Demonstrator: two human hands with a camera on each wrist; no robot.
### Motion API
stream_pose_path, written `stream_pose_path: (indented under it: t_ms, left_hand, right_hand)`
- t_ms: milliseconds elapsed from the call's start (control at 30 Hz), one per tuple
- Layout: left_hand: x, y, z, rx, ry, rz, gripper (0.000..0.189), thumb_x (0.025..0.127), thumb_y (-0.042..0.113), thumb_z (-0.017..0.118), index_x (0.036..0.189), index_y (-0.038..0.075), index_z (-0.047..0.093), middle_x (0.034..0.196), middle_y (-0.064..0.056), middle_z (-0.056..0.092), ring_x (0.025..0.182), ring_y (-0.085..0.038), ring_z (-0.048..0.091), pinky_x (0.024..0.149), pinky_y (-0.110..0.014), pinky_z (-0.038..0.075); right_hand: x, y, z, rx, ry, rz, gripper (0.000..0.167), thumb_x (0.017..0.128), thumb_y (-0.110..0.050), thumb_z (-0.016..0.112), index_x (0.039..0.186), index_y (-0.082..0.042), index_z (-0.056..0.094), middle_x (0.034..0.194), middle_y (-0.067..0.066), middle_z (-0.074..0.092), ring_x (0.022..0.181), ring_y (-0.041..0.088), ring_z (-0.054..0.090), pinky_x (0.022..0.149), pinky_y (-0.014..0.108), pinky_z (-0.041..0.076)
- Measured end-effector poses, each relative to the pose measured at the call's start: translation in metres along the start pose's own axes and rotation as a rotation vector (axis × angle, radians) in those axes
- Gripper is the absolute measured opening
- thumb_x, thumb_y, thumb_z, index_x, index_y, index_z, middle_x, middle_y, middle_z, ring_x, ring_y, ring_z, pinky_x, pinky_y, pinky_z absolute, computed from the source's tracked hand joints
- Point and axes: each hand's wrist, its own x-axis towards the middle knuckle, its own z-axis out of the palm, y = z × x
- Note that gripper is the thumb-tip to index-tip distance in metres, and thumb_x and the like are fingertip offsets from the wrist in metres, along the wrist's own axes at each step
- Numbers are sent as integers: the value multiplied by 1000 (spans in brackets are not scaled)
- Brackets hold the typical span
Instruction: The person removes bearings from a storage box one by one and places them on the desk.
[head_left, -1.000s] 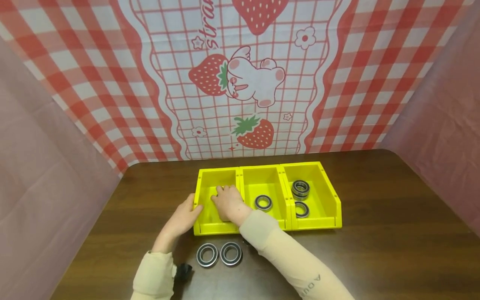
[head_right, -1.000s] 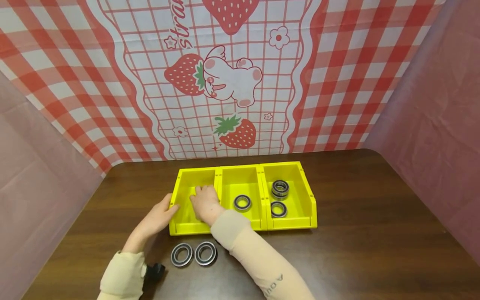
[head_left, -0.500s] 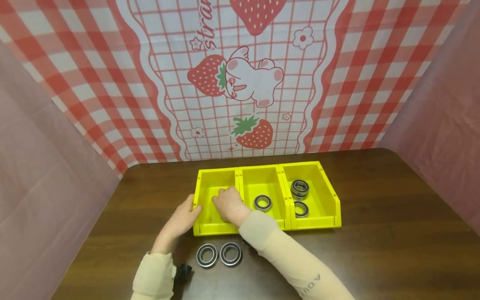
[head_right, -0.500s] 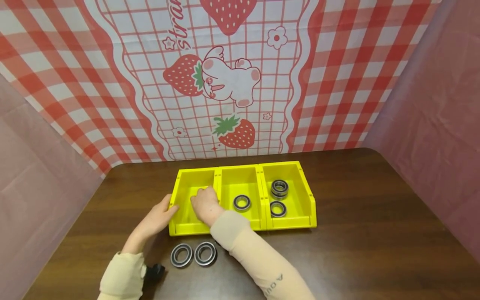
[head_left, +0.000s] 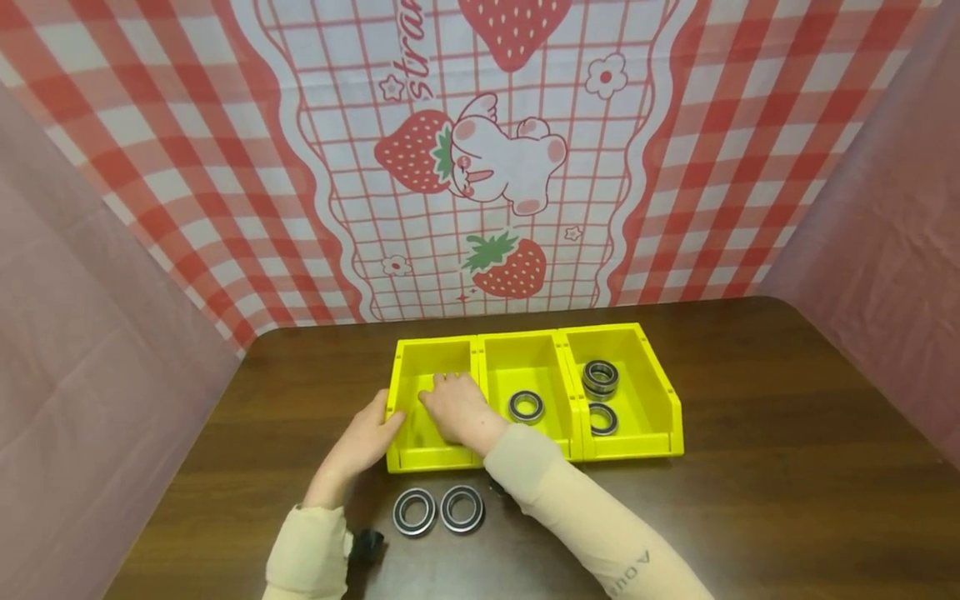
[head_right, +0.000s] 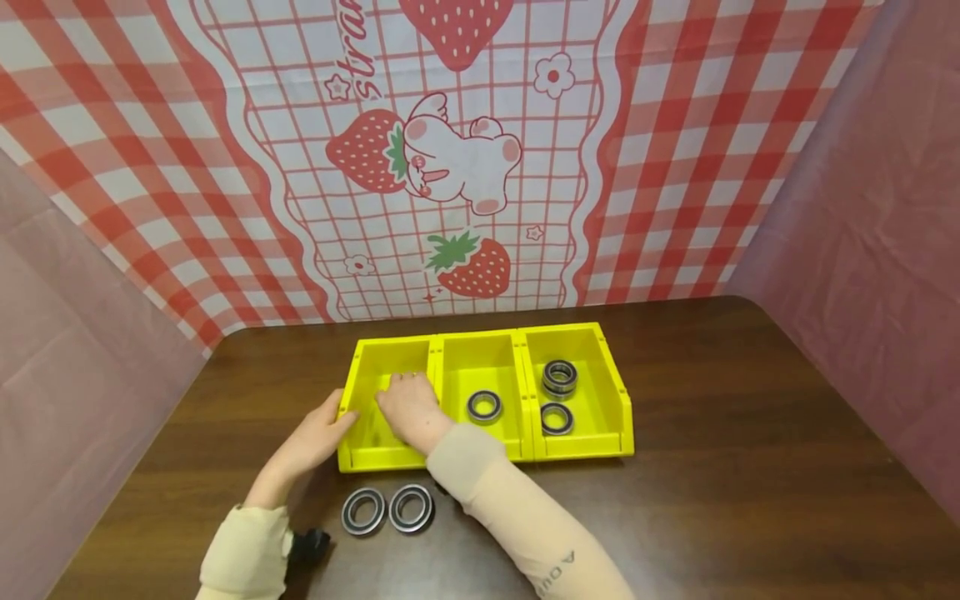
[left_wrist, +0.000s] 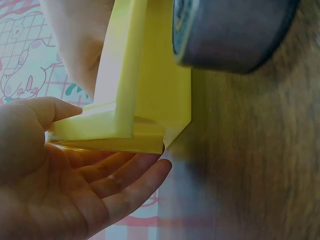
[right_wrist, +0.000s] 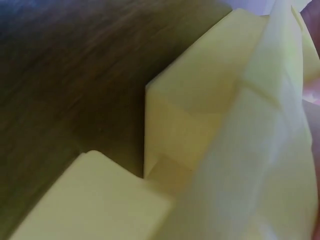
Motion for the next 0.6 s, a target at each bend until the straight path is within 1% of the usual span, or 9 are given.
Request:
stream_pose_path:
  t_ms: [167,300,400,533,600]
  left_hand:
    - [0,-1,0,13,4,1,35,91,16,46,122,0,43,101,-15,58,81,-19,56,70,-33,47]
    - [-1,-1,0,22,14,13,33,91,16,47,121,0,44,100,-15,58,82,-20,55,71,-33,47]
    - [-1,-1,0,20,10,16,33,92,16,46,121,0,43,101,-15,58,83,-21,55,71,-34,47]
    - [-1,0,0,21,2,9,35,92,18,46,122,1,43,103,-15,58,84,-20,55,73,-33,47]
    - [-1,0,0,25,1,1,34,92,18,46,122,1,43,102,-15,58,84,-21,55,73,-33,46]
  right_hand:
    - [-1,1,0,10,51,9,39,81,-20,63,119,-22,57,107,8,58,84,19,58,71,31,50]
    - [-1,2,1,86,98,14,45,79,-18,64,123,-22,55,112,10,54,79,19,58,65,29,50]
    - [-1,3,1,155,115,18,48,79,-16,63,126,-20,52,118,13,51,83,20,58,65,30,51]
    - [-1,4,0,246,136,24,49,81,-14,62,128,-17,51,123,15,47,92,23,57,70,32,51]
    - [-2,5,0,289,153,21,49,80,-14,62,128,-16,51,122,14,46,96,23,56,73,33,51]
